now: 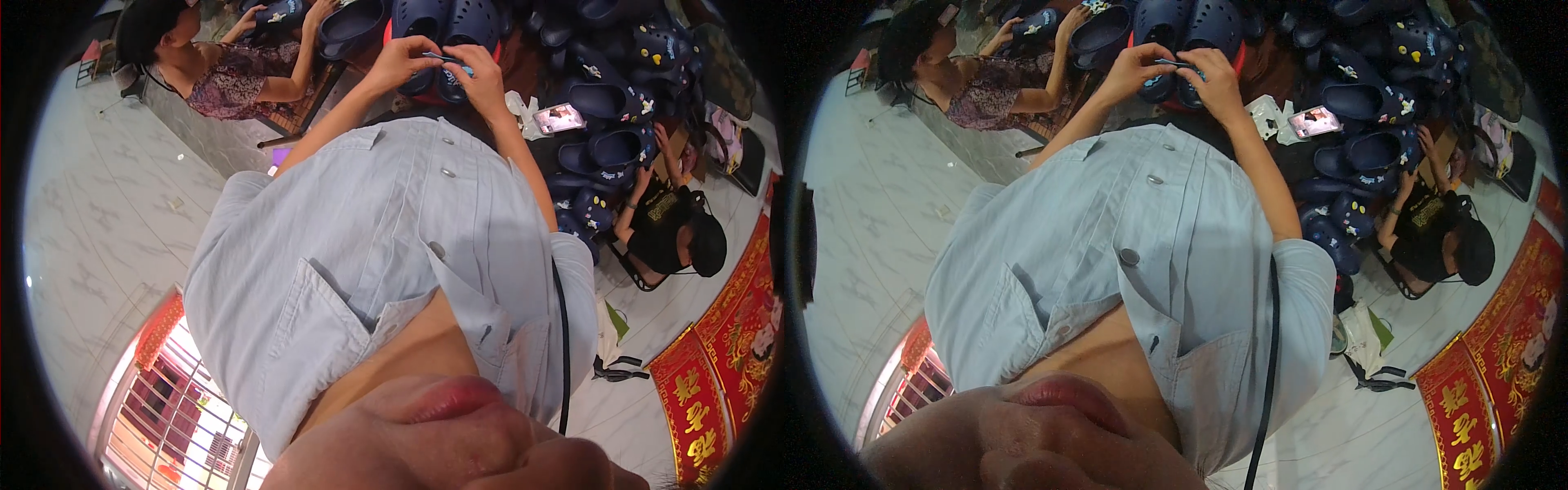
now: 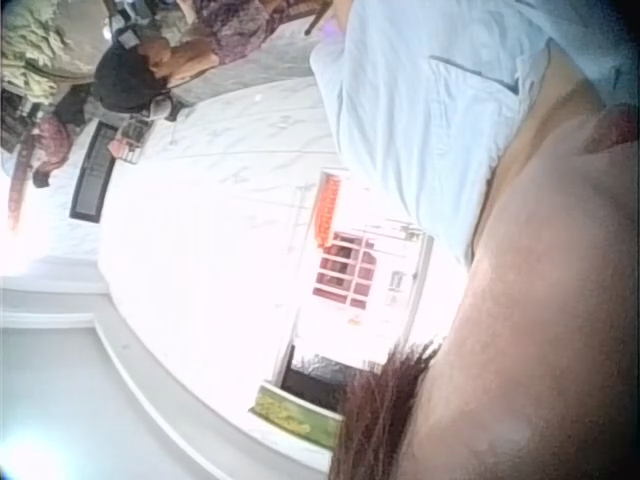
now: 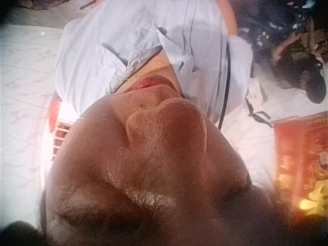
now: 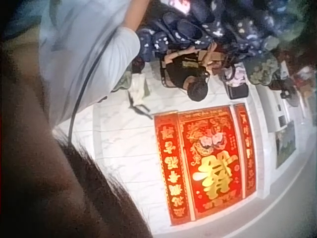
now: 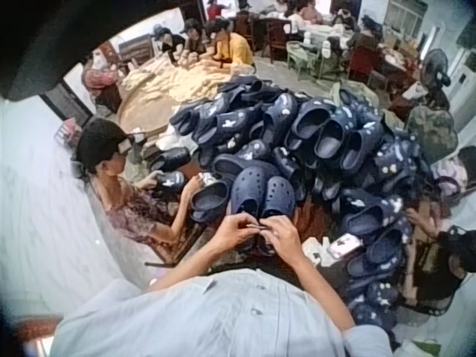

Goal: Inserting decorative charms into the holes of blue foam clogs.

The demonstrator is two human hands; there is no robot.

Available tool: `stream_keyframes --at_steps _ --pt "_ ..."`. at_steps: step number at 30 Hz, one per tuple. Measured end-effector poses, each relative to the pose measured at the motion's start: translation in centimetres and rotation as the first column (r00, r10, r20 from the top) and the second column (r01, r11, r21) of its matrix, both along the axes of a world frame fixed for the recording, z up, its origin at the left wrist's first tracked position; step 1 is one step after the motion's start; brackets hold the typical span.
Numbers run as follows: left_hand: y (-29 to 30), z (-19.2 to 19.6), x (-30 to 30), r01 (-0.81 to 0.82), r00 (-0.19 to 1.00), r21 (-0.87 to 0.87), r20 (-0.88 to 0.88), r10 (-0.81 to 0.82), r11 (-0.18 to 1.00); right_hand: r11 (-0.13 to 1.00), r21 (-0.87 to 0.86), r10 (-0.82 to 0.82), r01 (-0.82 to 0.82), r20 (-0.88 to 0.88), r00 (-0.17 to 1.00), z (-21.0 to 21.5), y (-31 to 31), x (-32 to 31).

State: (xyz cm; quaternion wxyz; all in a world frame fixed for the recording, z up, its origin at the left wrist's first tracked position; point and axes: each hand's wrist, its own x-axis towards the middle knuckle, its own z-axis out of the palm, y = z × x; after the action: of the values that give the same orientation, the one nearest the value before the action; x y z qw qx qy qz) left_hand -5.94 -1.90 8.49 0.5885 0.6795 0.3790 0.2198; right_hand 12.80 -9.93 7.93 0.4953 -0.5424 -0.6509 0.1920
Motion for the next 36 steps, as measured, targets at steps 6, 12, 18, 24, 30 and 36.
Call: stream_keyframes --at_steps 6,12,18,24,30,36 --pt "-0.3 0.5 1.4 -0.035 0.995 0.096 0.098 0.025 0.995 0.99 -0.061 -0.135 0.13 -0.075 0.988 0.0 0.3 0.8" --pt "0.2 -2.1 1.1 0.13 0.973 0.737 -0.225 0.06 0.663 0.859 -0.043 -0.511 0.51 -0.004 0.86 -0.9 4.4 6.3" --pt "0.3 -4.8 3.1 0.275 0.919 0.847 -0.371 0.134 0.455 0.891 0.089 -0.452 0.446 0.284 0.846 -4.7 10.2 8.6" --pt "-0.3 -6.3 3.1 0.267 0.894 0.788 -0.418 0.163 0.555 0.946 0.198 -0.324 0.257 0.609 0.724 -6.3 10.5 6.9" --pt "-0.4 -6.5 3.0 0.226 0.913 0.809 -0.37 0.172 0.542 0.954 0.152 -0.29 0.26 0.695 0.658 -5.8 9.4 7.0" --pt "-0.3 -6.3 3.2 0.237 0.908 0.806 -0.382 0.17 0.542 0.946 0.187 -0.305 0.263 0.783 0.543 -5.3 9.5 6.8"
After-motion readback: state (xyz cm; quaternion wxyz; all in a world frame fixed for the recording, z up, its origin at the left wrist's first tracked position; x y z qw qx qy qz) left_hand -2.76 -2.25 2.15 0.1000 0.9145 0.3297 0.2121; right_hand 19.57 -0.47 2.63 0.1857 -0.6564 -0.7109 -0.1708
